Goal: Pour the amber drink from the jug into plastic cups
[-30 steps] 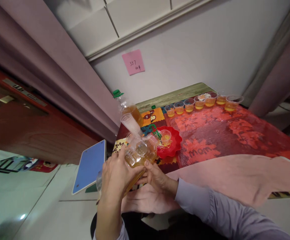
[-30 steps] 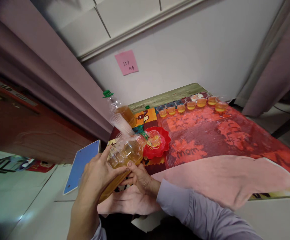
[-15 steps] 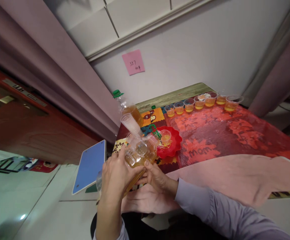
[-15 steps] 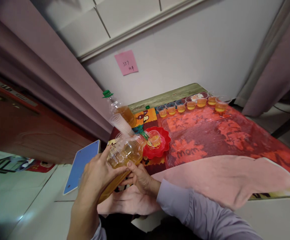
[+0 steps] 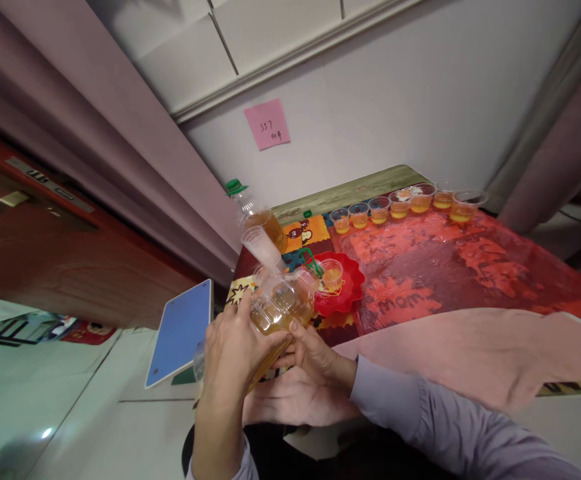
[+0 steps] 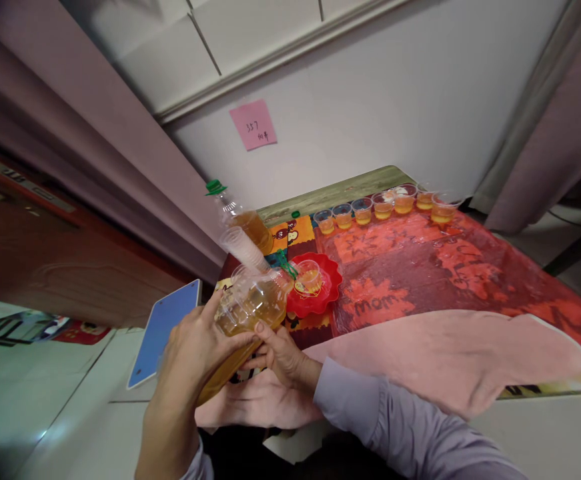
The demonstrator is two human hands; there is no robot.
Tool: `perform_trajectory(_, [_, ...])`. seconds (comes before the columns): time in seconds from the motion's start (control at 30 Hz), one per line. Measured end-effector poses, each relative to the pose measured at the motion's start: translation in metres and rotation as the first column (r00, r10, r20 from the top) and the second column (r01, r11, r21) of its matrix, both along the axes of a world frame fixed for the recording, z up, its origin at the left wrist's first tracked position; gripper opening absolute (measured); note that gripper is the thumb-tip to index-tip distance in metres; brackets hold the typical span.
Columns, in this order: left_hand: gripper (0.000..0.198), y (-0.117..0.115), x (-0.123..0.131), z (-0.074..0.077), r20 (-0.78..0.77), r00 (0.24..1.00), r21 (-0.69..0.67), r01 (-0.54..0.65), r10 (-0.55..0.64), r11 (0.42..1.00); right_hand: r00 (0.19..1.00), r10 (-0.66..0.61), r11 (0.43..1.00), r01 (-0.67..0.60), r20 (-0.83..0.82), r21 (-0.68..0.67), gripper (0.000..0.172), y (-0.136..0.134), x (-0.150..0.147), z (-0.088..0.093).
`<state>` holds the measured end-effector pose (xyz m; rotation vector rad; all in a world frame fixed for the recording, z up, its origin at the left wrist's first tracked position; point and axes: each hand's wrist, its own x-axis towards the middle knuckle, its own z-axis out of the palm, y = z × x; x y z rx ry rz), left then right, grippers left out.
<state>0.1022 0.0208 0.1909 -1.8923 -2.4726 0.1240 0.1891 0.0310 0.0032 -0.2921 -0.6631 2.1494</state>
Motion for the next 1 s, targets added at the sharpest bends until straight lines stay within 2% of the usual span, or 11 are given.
perform_trajectory(0.2, [0.096, 0.000, -0.001, 0.000, -0.003, 1.000, 0.005, 0.003, -0.003, 1.000, 1.000, 0.009, 1.000, -0.009, 0.006, 0.011, 0.078, 0.000, -0.001, -0.001])
perform_trajectory(0.63, [0.098, -0.001, -0.015, -0.015, 0.011, 0.999, 0.085, 0.043, -0.045, 0.995, 0.999, 0.000, 1.000, -0.001, 0.036, 0.009, 0.077, 0.000, 0.001, 0.000])
perform_trajectory(0.73, [0.098, -0.004, -0.022, -0.026, 0.062, 0.995, 0.158, 0.065, -0.075, 0.985, 0.994, -0.051, 0.999, 0.049, 0.101, 0.024, 0.078, 0.002, 0.003, 0.002])
perform_trajectory(0.83, [0.110, -0.006, -0.031, -0.043, 0.163, 0.981, 0.297, 0.056, -0.108, 0.953, 0.973, -0.138, 0.990, 0.128, 0.187, 0.065, 0.080, 0.006, 0.009, 0.006])
perform_trajectory(0.9, [0.117, -0.006, -0.039, -0.054, 0.257, 0.957, 0.410, 0.017, -0.134, 0.912, 0.959, -0.197, 0.978, 0.179, 0.204, 0.103, 0.080, 0.010, 0.013, 0.010])
perform_trajectory(1.0, [0.112, -0.007, -0.054, -0.071, 0.463, 0.869, 0.545, -0.125, -0.173, 0.829, 0.956, -0.253, 0.958, 0.227, 0.148, 0.176, 0.081, 0.016, 0.017, 0.014])
